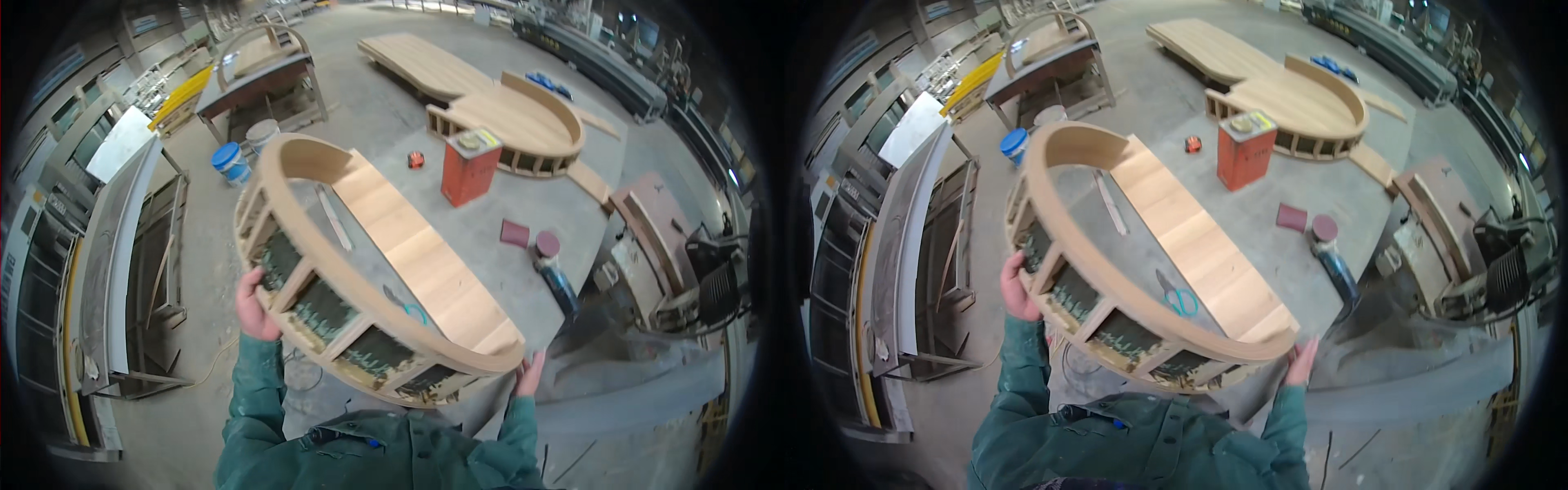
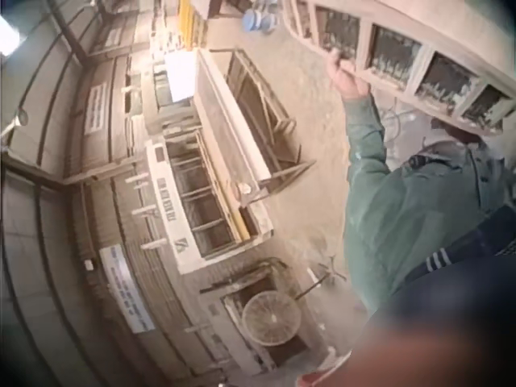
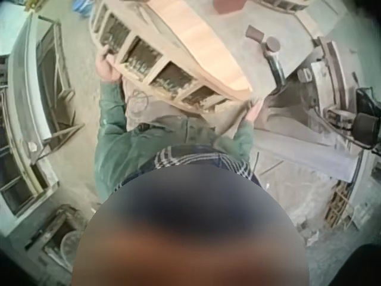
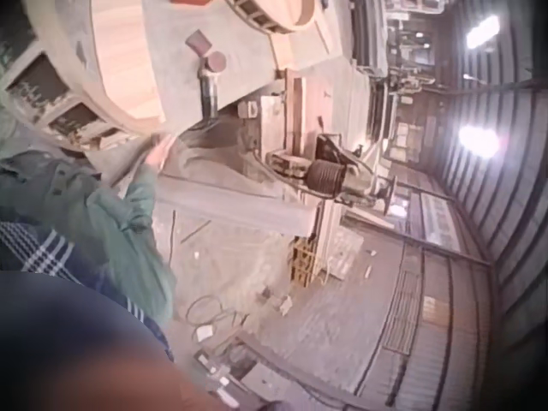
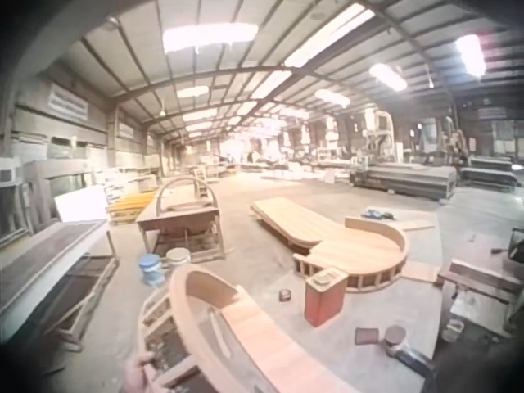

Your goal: Sanding the edges of a curved wooden frame component using an angle grinder and checking the fit.

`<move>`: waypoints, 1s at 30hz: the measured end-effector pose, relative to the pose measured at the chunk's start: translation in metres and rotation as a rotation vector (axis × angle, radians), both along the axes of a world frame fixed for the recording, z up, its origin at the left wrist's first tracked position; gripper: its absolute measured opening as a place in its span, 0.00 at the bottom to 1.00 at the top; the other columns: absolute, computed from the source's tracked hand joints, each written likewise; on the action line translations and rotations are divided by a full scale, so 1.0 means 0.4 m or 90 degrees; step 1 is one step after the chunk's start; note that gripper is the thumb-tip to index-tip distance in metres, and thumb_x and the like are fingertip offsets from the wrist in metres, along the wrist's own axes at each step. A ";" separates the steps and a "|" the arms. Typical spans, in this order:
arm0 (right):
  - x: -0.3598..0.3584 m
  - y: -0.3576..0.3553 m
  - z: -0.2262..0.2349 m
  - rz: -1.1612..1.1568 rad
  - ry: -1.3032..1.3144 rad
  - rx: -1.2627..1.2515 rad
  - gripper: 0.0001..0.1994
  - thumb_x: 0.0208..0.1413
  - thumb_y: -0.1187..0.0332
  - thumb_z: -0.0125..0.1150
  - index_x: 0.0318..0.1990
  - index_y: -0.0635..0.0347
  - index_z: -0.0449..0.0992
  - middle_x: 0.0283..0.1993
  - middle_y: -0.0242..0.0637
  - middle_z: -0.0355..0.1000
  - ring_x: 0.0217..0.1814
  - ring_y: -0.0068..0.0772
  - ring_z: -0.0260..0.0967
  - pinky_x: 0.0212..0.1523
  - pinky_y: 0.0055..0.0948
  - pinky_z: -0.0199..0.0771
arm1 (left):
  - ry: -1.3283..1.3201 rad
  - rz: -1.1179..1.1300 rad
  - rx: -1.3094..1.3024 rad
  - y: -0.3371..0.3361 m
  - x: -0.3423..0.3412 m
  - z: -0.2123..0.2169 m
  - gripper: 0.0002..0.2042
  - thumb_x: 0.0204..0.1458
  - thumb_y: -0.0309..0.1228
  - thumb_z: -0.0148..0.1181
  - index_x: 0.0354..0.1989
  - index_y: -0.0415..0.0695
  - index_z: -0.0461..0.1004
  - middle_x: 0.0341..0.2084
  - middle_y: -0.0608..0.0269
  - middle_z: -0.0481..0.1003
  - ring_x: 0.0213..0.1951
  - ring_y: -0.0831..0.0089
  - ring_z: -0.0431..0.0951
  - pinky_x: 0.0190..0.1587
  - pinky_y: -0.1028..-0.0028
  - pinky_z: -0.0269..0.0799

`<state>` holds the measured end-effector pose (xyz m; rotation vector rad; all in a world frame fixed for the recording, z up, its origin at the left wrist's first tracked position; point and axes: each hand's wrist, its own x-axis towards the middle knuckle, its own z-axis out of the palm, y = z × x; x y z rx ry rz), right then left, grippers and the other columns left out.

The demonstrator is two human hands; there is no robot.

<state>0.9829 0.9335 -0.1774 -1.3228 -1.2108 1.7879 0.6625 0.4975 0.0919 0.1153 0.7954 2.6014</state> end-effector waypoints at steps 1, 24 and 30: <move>-0.032 -0.002 -0.009 -0.011 0.027 -0.024 0.35 0.67 0.42 0.43 0.73 0.55 0.53 0.71 0.41 0.59 0.60 0.40 0.66 0.61 0.39 0.67 | -0.015 0.035 -0.006 -0.023 0.009 -0.006 0.18 0.61 0.35 0.50 0.56 0.40 0.73 0.50 0.55 0.78 0.51 0.57 0.79 0.58 0.58 0.73; -0.080 -0.027 0.430 0.102 0.388 0.228 0.27 0.64 0.47 0.38 0.26 0.61 0.73 0.23 0.40 0.67 0.30 0.37 0.65 0.40 0.34 0.66 | 0.031 0.010 0.192 -0.287 0.006 -0.589 0.32 0.62 0.44 0.48 0.72 0.43 0.50 0.37 0.55 0.70 0.34 0.63 0.71 0.39 0.66 0.72; 0.163 -0.057 0.559 0.034 0.544 0.446 0.28 0.63 0.50 0.34 0.27 0.63 0.74 0.23 0.41 0.66 0.30 0.40 0.62 0.45 0.40 0.62 | 0.079 -0.213 0.353 -0.011 -0.141 -0.528 0.29 0.65 0.41 0.43 0.72 0.43 0.48 0.33 0.60 0.65 0.32 0.68 0.66 0.36 0.68 0.67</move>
